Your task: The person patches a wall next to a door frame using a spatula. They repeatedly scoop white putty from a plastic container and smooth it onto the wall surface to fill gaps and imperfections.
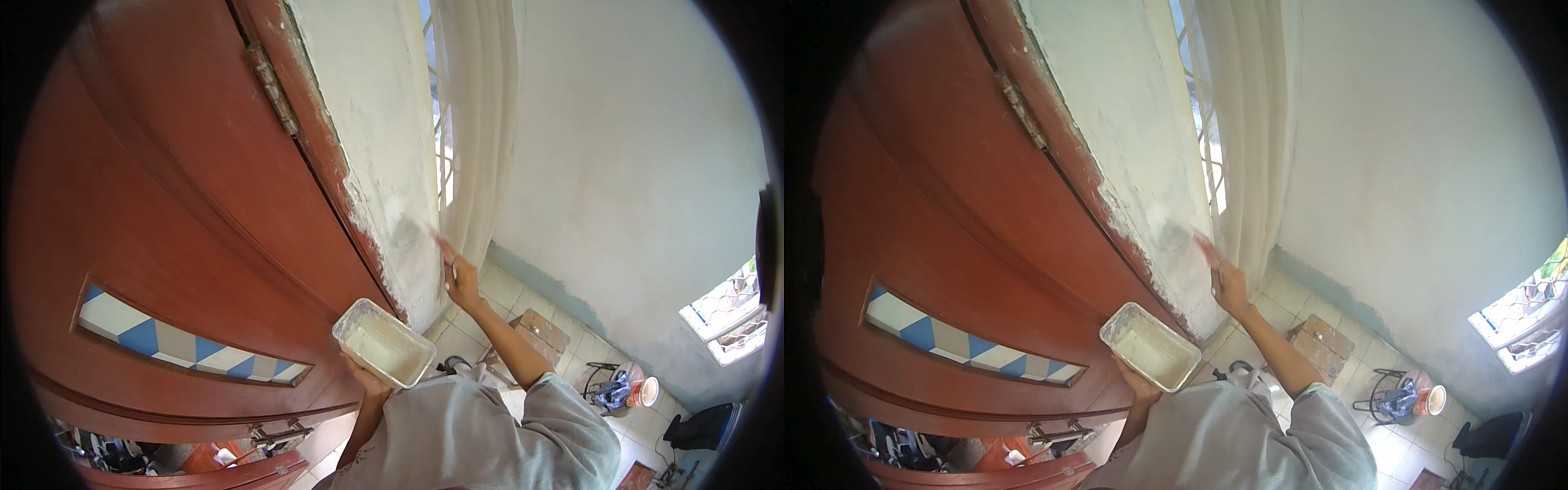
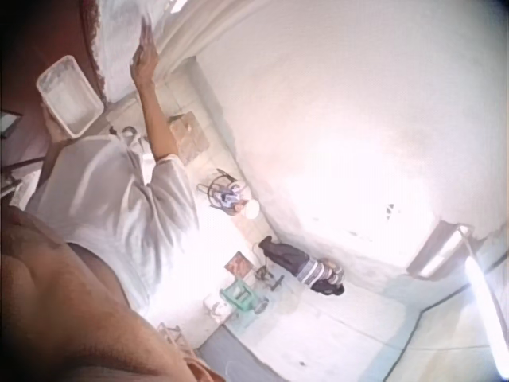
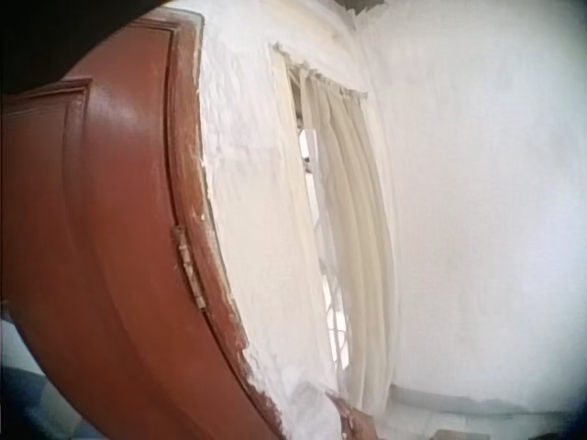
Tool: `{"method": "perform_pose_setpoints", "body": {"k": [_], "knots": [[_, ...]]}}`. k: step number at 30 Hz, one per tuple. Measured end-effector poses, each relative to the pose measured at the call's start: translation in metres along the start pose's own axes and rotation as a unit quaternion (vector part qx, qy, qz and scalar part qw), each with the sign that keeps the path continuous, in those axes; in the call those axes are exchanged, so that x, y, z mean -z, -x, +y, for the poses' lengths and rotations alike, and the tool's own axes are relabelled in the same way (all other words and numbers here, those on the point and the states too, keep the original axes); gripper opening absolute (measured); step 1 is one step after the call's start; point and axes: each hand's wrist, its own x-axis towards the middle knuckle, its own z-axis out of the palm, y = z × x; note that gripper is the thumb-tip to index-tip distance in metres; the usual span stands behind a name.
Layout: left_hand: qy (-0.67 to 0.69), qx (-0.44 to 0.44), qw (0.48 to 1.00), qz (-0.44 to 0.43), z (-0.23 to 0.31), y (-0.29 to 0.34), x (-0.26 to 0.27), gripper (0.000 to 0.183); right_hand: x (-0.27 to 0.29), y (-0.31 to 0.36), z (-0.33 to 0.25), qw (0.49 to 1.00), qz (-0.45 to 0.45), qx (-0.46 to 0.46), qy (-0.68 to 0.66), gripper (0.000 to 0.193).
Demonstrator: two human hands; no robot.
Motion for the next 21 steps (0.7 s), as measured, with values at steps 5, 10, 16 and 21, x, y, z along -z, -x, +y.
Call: {"method": "perform_pose_setpoints", "body": {"k": [5,10,16,21], "knots": [[0.040,0.022,0.999,0.003,0.008,0.020,-0.008,0.081,-0.007,-0.040,-0.041,0.993,0.097,-0.069,0.013,0.043],[0.012,0.002,1.000,0.003,0.013,0.022,0.000,0.083,-0.030,-0.074,-0.090,0.972,0.145,-0.178,0.056,0.043],[0.016,0.006,1.000,0.001,0.016,0.025,-0.003,0.086,-0.089,-0.052,-0.100,0.991,0.097,-0.092,0.010,0.061],[0.067,0.073,0.995,-0.028,0.019,0.023,-0.038,0.086,-0.069,0.005,-0.087,0.997,0.057,-0.012,-0.051,0.071]]}}
